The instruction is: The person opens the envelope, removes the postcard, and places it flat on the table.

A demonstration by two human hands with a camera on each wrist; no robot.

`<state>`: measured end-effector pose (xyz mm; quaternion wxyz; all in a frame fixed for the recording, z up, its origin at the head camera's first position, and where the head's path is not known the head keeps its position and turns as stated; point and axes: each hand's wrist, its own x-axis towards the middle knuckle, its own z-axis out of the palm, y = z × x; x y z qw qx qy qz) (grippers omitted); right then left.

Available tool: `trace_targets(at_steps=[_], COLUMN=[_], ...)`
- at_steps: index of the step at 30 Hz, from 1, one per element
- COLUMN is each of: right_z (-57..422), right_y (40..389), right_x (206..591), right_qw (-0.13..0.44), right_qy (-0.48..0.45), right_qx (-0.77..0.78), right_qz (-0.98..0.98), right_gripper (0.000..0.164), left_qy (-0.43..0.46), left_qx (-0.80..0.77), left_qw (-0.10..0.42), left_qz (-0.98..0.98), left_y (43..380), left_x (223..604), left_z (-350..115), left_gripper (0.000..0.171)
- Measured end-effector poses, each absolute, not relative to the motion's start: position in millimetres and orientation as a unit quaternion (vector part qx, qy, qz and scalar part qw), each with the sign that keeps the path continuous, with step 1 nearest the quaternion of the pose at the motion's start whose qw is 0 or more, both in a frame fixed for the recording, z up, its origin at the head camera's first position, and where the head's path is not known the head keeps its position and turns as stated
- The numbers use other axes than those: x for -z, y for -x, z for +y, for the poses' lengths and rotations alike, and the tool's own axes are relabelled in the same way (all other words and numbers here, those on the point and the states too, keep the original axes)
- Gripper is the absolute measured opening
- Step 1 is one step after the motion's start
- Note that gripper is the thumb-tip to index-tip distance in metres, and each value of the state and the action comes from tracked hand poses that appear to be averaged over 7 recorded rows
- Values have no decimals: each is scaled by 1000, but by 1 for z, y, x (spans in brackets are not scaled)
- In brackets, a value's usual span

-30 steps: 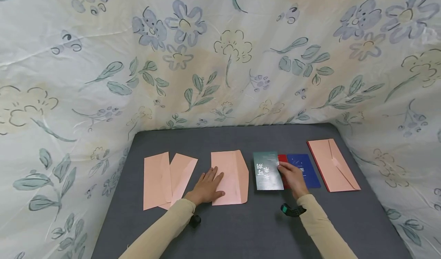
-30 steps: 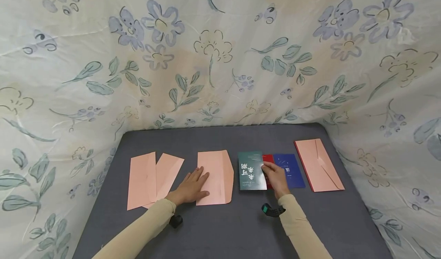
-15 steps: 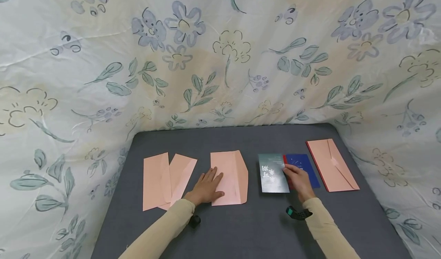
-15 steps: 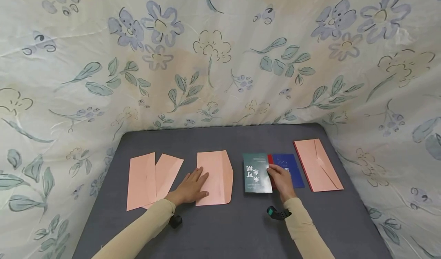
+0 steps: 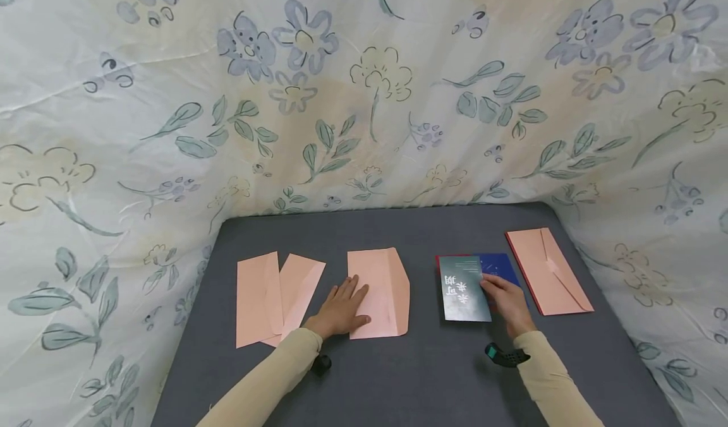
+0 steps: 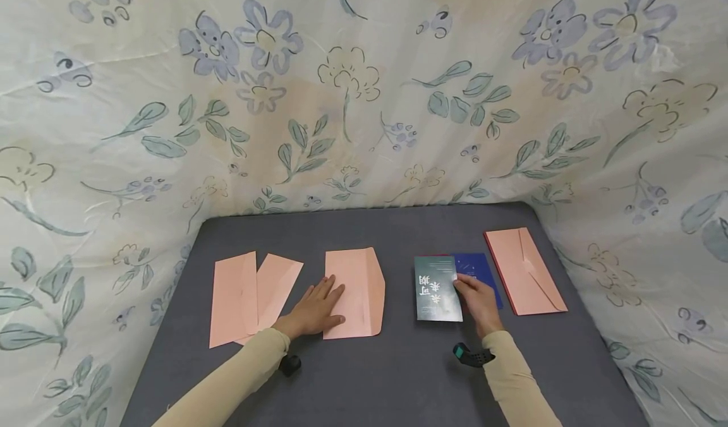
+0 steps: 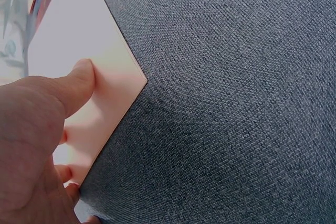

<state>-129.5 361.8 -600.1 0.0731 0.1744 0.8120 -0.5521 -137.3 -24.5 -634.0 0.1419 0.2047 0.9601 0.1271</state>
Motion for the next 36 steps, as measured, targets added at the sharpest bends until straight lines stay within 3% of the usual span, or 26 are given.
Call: trace_targets(at_steps=[36], right_z=[407], right_y=[107], right_x=[610], right_qw=[70], right_qy=[-210], right_qx=[534], right_qz=[816], right_gripper=[60], left_qy=[-204], left_qx=[-146], left_qw=[154], left_qz=[956], left_y=[131], left_x=[613], left_z=[-21], left_gripper=[77])
